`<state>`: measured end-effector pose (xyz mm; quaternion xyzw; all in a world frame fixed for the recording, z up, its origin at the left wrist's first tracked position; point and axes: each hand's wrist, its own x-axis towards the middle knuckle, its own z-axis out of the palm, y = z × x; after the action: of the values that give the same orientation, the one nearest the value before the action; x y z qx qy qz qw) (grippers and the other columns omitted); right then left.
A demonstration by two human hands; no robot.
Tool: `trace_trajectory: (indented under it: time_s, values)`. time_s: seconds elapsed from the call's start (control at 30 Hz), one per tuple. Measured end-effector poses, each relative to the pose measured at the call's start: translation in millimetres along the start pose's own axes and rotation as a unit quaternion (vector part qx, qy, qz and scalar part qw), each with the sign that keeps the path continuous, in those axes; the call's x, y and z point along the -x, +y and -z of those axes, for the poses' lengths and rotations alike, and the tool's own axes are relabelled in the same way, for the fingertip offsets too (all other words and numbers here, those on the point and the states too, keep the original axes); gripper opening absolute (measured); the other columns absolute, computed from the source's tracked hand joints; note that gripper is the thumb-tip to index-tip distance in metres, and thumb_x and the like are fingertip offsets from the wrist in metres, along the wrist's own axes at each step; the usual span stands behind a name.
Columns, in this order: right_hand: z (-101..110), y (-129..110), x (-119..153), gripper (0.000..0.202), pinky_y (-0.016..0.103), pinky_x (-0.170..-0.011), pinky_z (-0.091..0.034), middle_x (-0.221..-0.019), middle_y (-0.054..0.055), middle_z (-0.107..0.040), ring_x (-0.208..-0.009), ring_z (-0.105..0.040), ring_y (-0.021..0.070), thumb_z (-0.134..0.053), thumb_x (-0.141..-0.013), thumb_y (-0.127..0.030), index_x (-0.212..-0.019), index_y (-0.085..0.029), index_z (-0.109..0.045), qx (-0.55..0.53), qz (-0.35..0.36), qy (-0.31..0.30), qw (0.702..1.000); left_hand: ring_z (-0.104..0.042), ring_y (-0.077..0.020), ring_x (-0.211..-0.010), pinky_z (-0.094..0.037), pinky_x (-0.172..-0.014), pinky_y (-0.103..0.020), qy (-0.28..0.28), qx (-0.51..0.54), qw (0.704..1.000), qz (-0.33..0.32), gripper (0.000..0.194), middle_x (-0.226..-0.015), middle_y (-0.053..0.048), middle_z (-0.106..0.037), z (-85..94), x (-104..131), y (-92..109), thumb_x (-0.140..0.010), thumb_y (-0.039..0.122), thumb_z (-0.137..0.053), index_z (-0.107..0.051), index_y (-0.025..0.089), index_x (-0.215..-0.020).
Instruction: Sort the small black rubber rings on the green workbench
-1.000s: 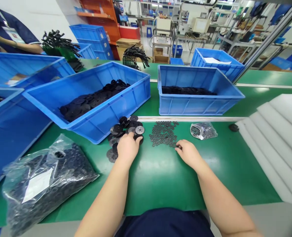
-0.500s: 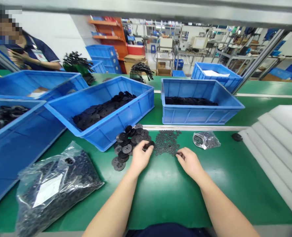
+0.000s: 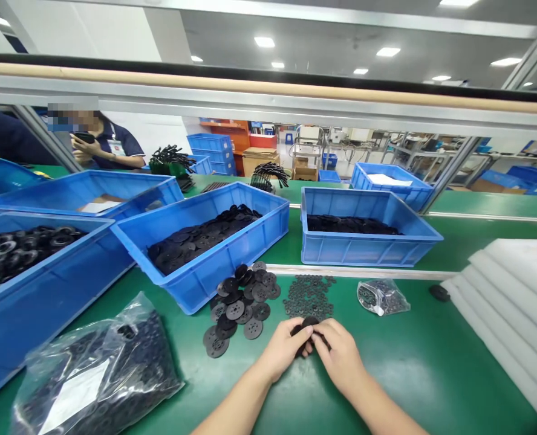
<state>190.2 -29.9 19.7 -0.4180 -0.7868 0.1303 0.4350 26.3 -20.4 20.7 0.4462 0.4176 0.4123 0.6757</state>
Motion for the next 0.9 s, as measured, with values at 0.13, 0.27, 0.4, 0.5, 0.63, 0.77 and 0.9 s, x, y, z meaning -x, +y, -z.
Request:
trace_trajectory:
  time_s: [0.13, 0.27, 0.4, 0.5, 0.63, 0.77, 0.9]
  values:
    - [-2.2, -1.0, 0.4, 0.020, 0.029, -0.067, -0.057, -0.082, 0.006, -0.066, -0.074, -0.065, 0.0170, -0.051, -0.097, -0.020, -0.095, -0.021, -0.071, 0.016, -0.001, 0.024, 1.000, -0.053, -0.0115, -0.055, -0.043, -0.057, -0.024, -0.013, 0.020, 1.000, 0.014, 0.045, -0.060, -0.002, -0.060, -0.3, 1.2, 1.0, -0.074, 0.057, -0.075, -0.064, 0.013, -0.077]
    - [0.8, -3.2, -0.3, 0.022, 0.030, -0.068, -0.057, -0.084, 0.007, -0.067, -0.076, -0.065, 0.0177, -0.051, -0.096, -0.022, -0.095, -0.022, -0.073, 0.006, 0.006, 0.006, 1.000, -0.053, -0.0106, -0.055, -0.042, -0.056, -0.023, 0.010, 0.055, 0.998, 0.018, 0.042, -0.061, -0.002, -0.061, 2.2, 0.1, 1.0, -0.070, 0.051, -0.080, -0.064, 0.013, -0.077]
    - [6.9, 9.5, -1.4, 0.022, 0.030, -0.068, -0.057, -0.089, 0.008, -0.068, -0.074, -0.064, 0.0173, -0.050, -0.097, -0.026, -0.105, -0.020, -0.070, 0.001, -0.031, 0.016, 0.999, -0.054, -0.0104, -0.056, -0.041, -0.054, -0.023, 0.080, 0.080, 0.993, -0.024, 0.035, -0.068, -0.003, -0.064, 12.9, -4.9, 5.3, -0.072, 0.045, -0.078, -0.064, 0.013, -0.078]
    - [9.9, 29.7, -2.6, 0.024, 0.031, -0.068, -0.055, -0.084, 0.007, -0.067, -0.069, -0.063, 0.0177, -0.049, -0.096, -0.029, -0.103, -0.019, -0.070, 0.043, -0.086, 0.015, 0.995, -0.053, -0.0118, -0.056, -0.040, -0.053, -0.024, 0.158, 0.018, 0.984, -0.079, 0.032, -0.066, -0.002, -0.062, 22.9, -5.7, 21.7, -0.074, 0.044, -0.073, -0.062, 0.015, -0.076]
    - [18.0, 52.3, -5.6, 0.024, 0.032, -0.077, -0.053, -0.083, 0.007, -0.067, -0.077, -0.065, 0.0204, -0.051, -0.093, -0.027, -0.104, -0.017, -0.070, 0.119, -0.171, -0.029, 0.978, -0.047, -0.0119, -0.054, -0.038, -0.054, -0.025, 0.304, -0.199, 0.915, -0.174, 0.028, -0.056, 0.003, -0.054, 44.3, -5.2, 81.8, -0.081, 0.043, -0.063, -0.059, 0.018, -0.070]
    - [31.5, 59.3, -10.8, 0.026, 0.030, -0.079, -0.049, -0.085, 0.008, -0.069, -0.082, -0.065, 0.0213, -0.058, -0.093, -0.030, -0.110, -0.014, -0.068, 0.176, -0.254, -0.106, 0.945, -0.046, -0.0110, -0.067, -0.043, -0.072, -0.025, 0.476, -0.377, 0.740, -0.288, 0.018, -0.068, 0.003, -0.054, 99.7, -27.5, 163.9, -0.080, 0.031, -0.067, -0.062, 0.013, -0.078]
    - [37.3, 53.5, -14.1, 0.028, 0.029, -0.077, -0.046, -0.091, 0.009, -0.070, -0.084, -0.065, 0.0213, -0.059, -0.094, -0.034, -0.112, -0.015, -0.068, 0.181, -0.284, -0.163, 0.927, -0.052, -0.0242, -0.109, -0.040, -0.104, -0.044, 0.560, -0.444, 0.677, -0.176, 0.067, -0.126, -0.015, -0.056, 156.1, -49.1, 201.8, -0.069, 0.022, -0.079, -0.051, 0.003, -0.126]
